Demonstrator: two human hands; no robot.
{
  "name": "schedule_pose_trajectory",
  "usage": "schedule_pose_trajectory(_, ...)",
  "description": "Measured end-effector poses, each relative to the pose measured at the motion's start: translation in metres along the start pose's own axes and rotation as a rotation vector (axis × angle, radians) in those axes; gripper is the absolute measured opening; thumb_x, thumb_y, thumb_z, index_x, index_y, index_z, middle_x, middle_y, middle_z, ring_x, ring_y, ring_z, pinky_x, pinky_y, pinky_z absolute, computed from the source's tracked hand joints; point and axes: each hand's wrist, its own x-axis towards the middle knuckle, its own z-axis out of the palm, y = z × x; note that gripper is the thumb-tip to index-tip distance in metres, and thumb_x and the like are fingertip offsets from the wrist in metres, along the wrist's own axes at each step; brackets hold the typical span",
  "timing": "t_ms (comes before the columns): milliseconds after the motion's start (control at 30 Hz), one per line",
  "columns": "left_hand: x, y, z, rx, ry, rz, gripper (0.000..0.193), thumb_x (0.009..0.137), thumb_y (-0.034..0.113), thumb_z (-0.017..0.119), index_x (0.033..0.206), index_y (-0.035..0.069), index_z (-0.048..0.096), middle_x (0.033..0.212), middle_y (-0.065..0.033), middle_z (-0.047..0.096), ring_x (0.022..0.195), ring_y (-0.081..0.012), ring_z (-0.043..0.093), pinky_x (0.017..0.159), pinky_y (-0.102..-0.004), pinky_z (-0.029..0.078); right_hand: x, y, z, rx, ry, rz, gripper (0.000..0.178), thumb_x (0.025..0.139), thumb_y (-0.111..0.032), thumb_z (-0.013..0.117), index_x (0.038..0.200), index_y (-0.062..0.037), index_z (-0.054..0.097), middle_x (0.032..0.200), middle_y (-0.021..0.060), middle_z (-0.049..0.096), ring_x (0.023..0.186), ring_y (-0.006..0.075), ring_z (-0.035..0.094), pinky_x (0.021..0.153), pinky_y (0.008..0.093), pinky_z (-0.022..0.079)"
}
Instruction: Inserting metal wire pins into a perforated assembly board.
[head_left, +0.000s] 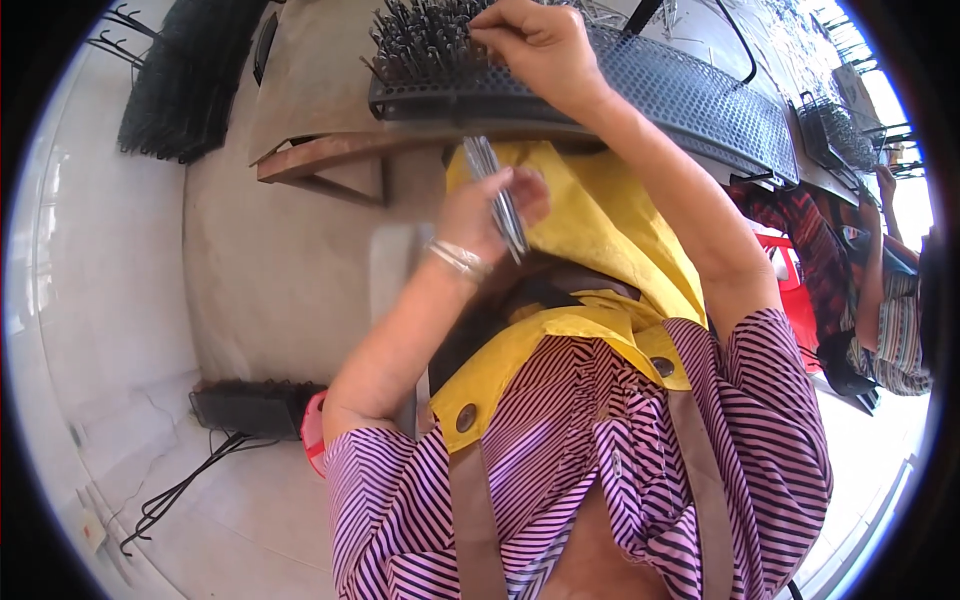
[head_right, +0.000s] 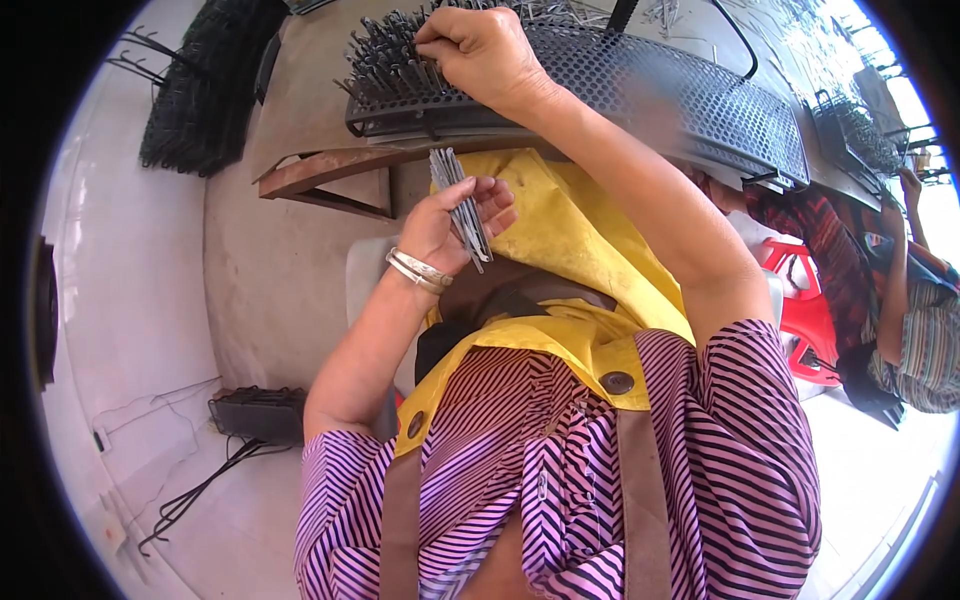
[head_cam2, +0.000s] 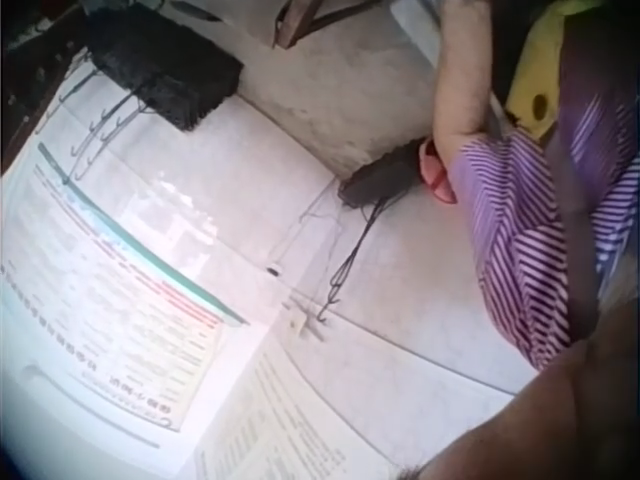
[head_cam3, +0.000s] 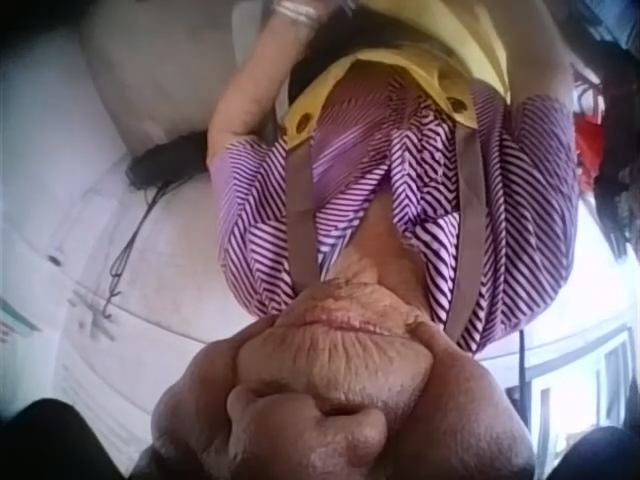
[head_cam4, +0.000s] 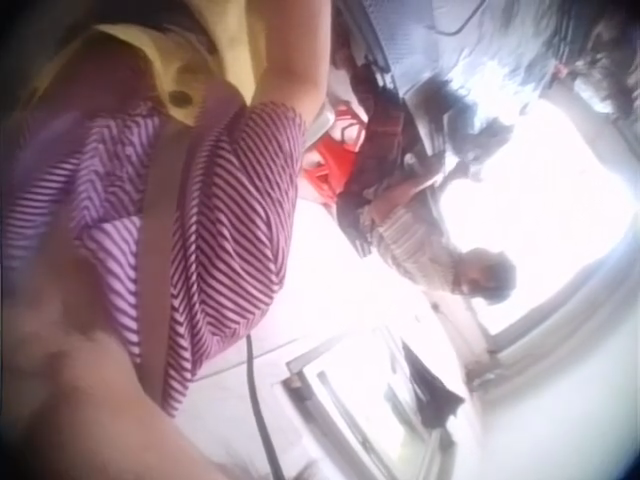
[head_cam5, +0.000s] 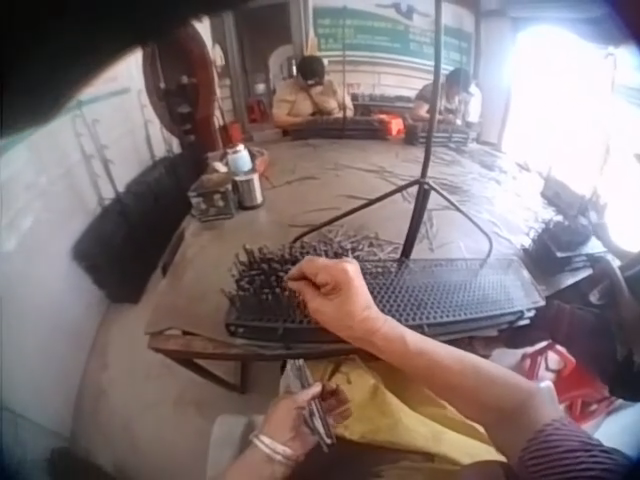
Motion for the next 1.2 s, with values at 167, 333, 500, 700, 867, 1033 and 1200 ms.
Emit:
schedule_pose_trajectory(167,0.002,-0.002,-0.001,0.102,-0.054,-0.117,0.021,0.083,0.020,0.046,0.093,0.001,0.050,0.086,-0.0139,0.056,0.082,-0.0283,0.055,0.073,-0.0475,0.046,-0.016,0.025,0.012,-0.290,-0.034,0.135,0.009,0.064,-0.002,0.051,0.069,-0.0029,0.058,0.059,0.0169,0.054,0.059,0.0337,0.054,0.054,0.0370,0.045)
schedule_pose_trajectory(333,0.000,-0.002,-0.001,0.128,-0.100,-0.141,0.023,0.083,0.024,0.048,0.095,0.004,0.049,0.080,-0.0101,0.056,0.072,-0.0262,0.056,0.065,-0.0446,0.047,-0.016,0.023,0.012,-0.348,-0.112,0.062,0.005,0.065,-0.004,0.053,0.067,-0.0014,0.055,0.061,0.0187,0.054,0.061,0.0360,0.054,0.055,0.0397,0.044)
schedule_pose_trajectory(500,-0.003,0.003,0.005,0.075,-0.211,-0.193,0.024,0.085,0.029,0.045,0.094,0.006,0.047,0.060,-0.0018,0.040,0.050,-0.0140,0.040,0.045,-0.0280,0.034,-0.040,0.009,-0.003,-0.204,-0.109,0.292,0.022,0.068,-0.014,0.061,0.078,0.0037,0.054,0.058,0.0198,0.053,0.056,0.0319,0.056,0.051,0.0365,0.043)
schedule_pose_trajectory(700,-0.017,0.003,0.016,0.231,-0.217,-0.159,0.026,0.085,0.029,0.044,0.094,0.005,0.047,0.059,-0.0007,0.038,0.045,-0.0109,0.035,0.039,-0.0229,0.027,-0.070,-0.021,-0.027,0.374,-0.232,0.882,0.014,0.069,-0.002,0.061,0.077,0.0069,0.054,0.059,0.0067,0.056,0.048,0.0099,0.053,0.042,0.0208,0.041)
schedule_pose_trajectory(867,-0.014,-0.007,0.019,0.246,-0.030,0.027,0.020,0.084,0.022,0.047,0.094,0.005,0.046,0.063,-0.0030,0.043,0.046,-0.0111,0.037,0.037,-0.0211,0.027,-0.081,-0.015,-0.034,0.549,-0.122,1.009,0.011,0.070,-0.002,0.060,0.073,0.0061,0.053,0.058,0.0081,0.055,0.044,0.0104,0.051,0.039,0.0218,0.039)
schedule_pose_trajectory(1033,-0.015,-0.008,0.035,0.269,0.035,0.070,0.015,0.082,0.019,0.049,0.086,0.005,0.046,0.065,-0.0062,0.050,0.047,-0.0143,0.047,0.036,-0.0223,0.032,-0.084,-0.025,-0.045,0.507,-0.115,0.981,0.009,0.070,-0.002,0.059,0.070,0.0047,0.054,0.058,0.0069,0.055,0.047,0.0084,0.051,0.041,0.0204,0.040)
schedule_pose_trajectory(1200,0.000,0.000,0.063,0.333,-0.010,0.074,0.016,0.084,0.020,0.045,0.085,0.004,0.049,0.068,-0.0078,0.053,0.053,-0.0169,0.053,0.042,-0.0253,0.038,-0.076,-0.022,-0.064,0.472,0.044,0.882,0.006,0.069,0.000,0.060,0.072,0.0032,0.056,0.059,0.0048,0.056,0.048,0.0070,0.050,0.042,0.0194,0.039)
